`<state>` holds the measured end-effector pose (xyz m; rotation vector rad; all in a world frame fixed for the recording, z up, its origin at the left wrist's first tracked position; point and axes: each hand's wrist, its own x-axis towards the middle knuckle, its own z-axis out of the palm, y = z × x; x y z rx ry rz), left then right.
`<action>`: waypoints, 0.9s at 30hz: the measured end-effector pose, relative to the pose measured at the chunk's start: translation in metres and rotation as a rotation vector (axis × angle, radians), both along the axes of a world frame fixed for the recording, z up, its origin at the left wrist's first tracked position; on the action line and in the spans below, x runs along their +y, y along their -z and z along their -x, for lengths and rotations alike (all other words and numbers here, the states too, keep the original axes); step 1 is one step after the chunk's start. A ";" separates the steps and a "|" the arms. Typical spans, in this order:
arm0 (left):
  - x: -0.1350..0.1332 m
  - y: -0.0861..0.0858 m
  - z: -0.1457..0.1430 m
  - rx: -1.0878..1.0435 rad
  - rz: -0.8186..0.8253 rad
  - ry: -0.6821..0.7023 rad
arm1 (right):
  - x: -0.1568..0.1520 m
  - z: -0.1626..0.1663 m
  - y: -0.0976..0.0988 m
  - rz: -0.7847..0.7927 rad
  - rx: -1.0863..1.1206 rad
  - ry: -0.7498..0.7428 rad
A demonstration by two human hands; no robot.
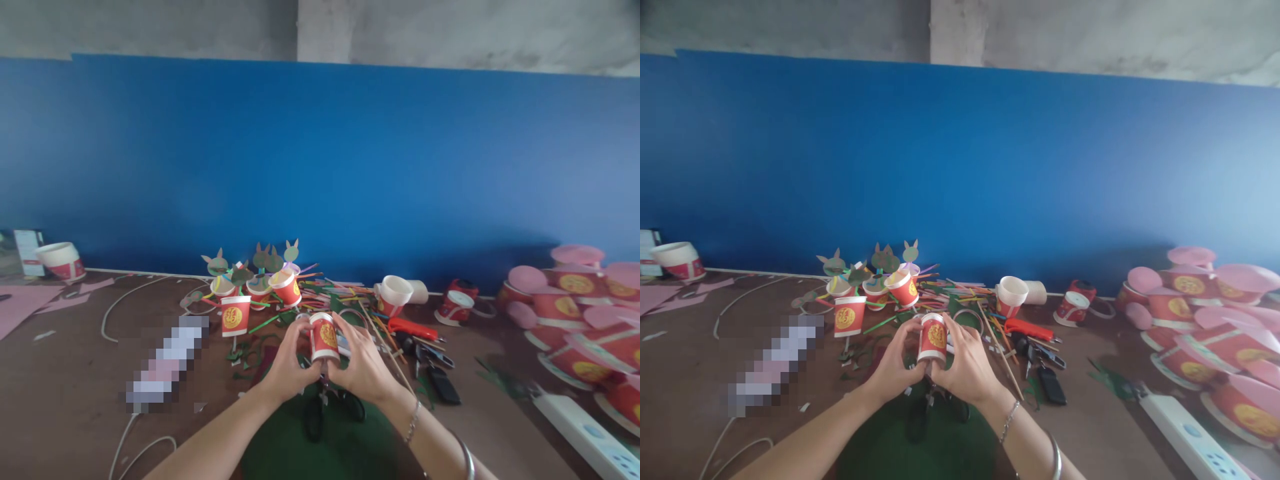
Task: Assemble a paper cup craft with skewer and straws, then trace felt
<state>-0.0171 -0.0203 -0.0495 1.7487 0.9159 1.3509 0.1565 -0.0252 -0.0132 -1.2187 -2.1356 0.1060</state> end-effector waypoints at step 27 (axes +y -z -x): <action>0.003 0.004 0.010 -0.157 -0.015 -0.381 | 0.022 -0.020 -0.010 0.388 0.849 0.056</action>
